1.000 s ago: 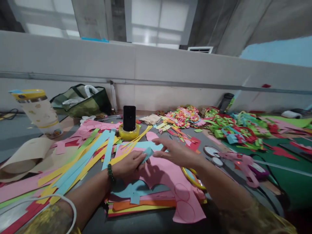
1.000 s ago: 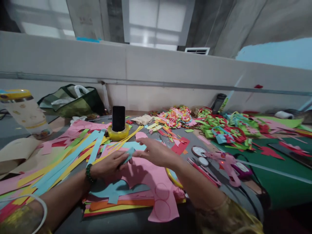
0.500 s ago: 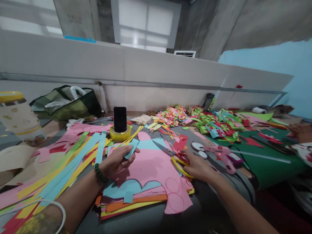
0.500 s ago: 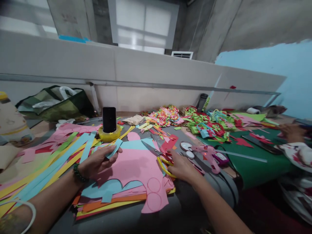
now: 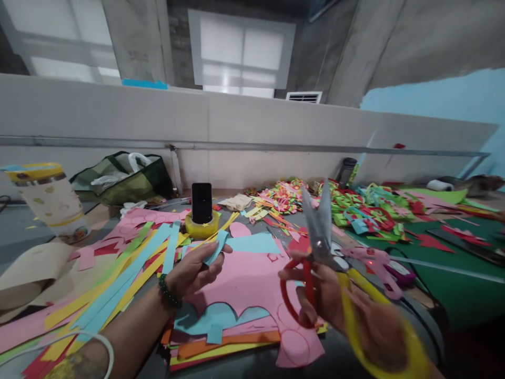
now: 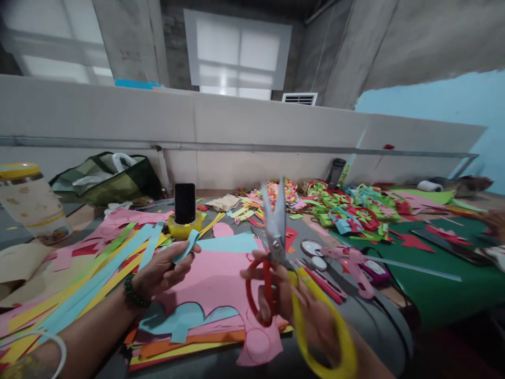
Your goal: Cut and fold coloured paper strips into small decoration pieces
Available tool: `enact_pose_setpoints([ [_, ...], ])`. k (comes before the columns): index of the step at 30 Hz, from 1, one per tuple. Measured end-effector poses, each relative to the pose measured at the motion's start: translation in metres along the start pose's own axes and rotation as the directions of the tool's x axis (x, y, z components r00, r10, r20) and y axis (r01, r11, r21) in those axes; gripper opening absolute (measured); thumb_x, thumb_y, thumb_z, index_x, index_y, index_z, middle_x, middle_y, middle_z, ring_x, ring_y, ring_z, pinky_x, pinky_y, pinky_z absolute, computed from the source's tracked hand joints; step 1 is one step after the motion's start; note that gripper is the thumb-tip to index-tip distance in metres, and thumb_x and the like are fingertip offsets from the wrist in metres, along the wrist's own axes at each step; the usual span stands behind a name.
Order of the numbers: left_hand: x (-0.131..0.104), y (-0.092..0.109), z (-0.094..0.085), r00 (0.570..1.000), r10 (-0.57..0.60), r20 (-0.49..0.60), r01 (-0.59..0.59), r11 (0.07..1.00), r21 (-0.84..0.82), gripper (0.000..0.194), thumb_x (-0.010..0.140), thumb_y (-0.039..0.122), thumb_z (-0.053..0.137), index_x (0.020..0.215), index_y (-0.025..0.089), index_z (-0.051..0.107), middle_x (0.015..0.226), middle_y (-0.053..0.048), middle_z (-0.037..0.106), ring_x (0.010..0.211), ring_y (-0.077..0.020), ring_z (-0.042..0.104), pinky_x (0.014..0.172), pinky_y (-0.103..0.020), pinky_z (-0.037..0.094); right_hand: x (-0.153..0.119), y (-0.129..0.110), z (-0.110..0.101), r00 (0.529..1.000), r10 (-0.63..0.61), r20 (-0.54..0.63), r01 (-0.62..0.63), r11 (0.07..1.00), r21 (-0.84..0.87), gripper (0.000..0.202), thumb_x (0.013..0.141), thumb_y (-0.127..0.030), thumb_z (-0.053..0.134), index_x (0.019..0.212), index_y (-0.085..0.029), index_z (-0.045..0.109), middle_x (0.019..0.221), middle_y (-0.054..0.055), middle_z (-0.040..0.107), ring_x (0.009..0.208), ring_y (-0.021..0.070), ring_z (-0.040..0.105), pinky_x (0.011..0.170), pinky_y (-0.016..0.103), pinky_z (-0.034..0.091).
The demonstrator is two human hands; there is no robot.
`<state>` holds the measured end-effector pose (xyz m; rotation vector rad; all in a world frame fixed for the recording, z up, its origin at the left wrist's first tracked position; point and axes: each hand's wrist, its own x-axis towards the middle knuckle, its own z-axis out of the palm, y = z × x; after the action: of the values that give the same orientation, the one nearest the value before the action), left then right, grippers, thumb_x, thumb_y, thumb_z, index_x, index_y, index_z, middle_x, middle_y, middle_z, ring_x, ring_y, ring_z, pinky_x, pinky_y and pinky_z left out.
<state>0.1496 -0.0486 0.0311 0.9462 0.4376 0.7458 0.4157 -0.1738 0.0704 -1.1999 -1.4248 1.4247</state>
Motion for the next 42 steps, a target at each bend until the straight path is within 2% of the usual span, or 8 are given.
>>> enact_pose_setpoints([
  [3,-0.003,0.003,0.001,0.999,-0.01,0.052,0.012,0.999,-0.04,0.03,0.085,0.037,0.05,0.099,0.012,0.059,0.048,0.008,0.039,0.032,-0.0006,0.018,0.031,-0.013,0.016,-0.001,0.005,0.013,0.98,-0.079,0.182,0.036,0.973,0.23,0.097,0.051,-0.09,0.035,0.12,-0.025,0.051,0.098,0.013,0.058,0.049,0.0131,0.048,0.047,0.033,0.045],
  [5,-0.004,0.004,0.001,0.998,-0.022,0.066,0.027,0.997,-0.074,0.031,0.086,0.037,0.05,0.101,0.012,0.059,0.049,0.008,0.039,0.032,-0.0008,0.019,0.031,-0.013,0.016,-0.002,0.006,0.02,0.957,-0.084,0.279,-0.025,0.93,0.366,0.093,0.053,-0.09,0.034,0.113,-0.022,0.054,0.086,0.009,0.057,0.043,0.0074,0.041,0.041,0.026,0.04],
  [11,-0.005,0.005,0.001,0.995,0.016,0.097,-0.003,0.991,-0.131,0.028,0.088,0.036,0.047,0.101,0.014,0.059,0.049,0.007,0.04,0.032,-0.0012,0.019,0.031,-0.013,0.018,-0.001,0.01,0.034,0.929,0.058,0.366,-0.232,0.86,0.453,0.085,0.06,-0.087,0.032,0.102,-0.016,0.055,0.07,0.003,0.052,0.037,0.0034,0.037,0.034,0.018,0.034],
  [16,-0.008,0.005,0.005,0.992,0.02,0.122,-0.005,0.993,-0.121,0.029,0.09,0.037,0.042,0.1,0.015,0.058,0.048,0.007,0.041,0.033,-0.0018,0.016,0.032,-0.014,0.016,0.005,0.024,0.038,0.906,0.004,0.423,-0.247,0.817,0.522,0.087,0.062,-0.086,0.032,0.108,-0.014,0.052,0.069,0.003,0.054,0.036,0.0037,0.039,0.033,0.016,0.032],
  [24,-0.006,0.002,0.006,0.991,0.026,0.129,-0.02,0.999,-0.043,0.031,0.09,0.039,0.041,0.078,0.014,0.056,0.045,0.007,0.037,0.032,-0.0019,0.017,0.031,-0.014,0.016,0.011,0.031,0.038,0.891,-0.026,0.454,-0.252,0.803,0.541,0.082,0.065,-0.085,0.027,0.097,-0.014,0.054,0.069,0.003,0.054,0.037,0.0029,0.041,0.033,0.015,0.032],
  [28,-0.006,0.0,0.008,0.986,0.075,0.146,-0.086,0.994,0.072,0.032,0.09,0.04,0.038,0.08,0.015,0.055,0.047,0.006,0.043,0.031,-0.0018,0.02,0.033,-0.015,0.019,0.015,0.035,0.04,0.896,-0.056,0.441,-0.238,0.778,0.581,0.085,0.066,-0.086,0.02,0.097,-0.013,0.052,0.069,0.003,0.054,0.036,0.0032,0.04,0.032,0.015,0.03],
  [33,-0.01,0.001,0.017,0.983,0.017,0.182,-0.065,0.964,0.258,0.035,0.09,0.042,0.036,0.084,0.013,0.055,0.047,0.005,0.045,0.032,-0.0024,0.022,0.034,-0.017,0.015,0.018,0.037,0.047,0.899,-0.095,0.427,-0.239,0.712,0.661,0.089,0.065,-0.086,0.014,0.097,-0.012,0.051,0.068,0.002,0.054,0.035,0.0034,0.041,0.034,0.017,0.033],
  [42,-0.02,0.011,0.022,0.983,-0.02,0.185,-0.057,0.914,0.401,0.036,0.09,0.043,0.038,0.093,0.013,0.058,0.047,0.006,0.039,0.037,-0.0047,0.022,0.036,-0.019,0.012,0.012,0.041,0.061,0.907,-0.093,0.411,-0.274,0.613,0.742,0.086,0.066,-0.085,0.024,0.1,-0.012,0.055,0.06,-0.005,0.049,0.028,0.0,0.032,0.034,0.018,0.042],
])
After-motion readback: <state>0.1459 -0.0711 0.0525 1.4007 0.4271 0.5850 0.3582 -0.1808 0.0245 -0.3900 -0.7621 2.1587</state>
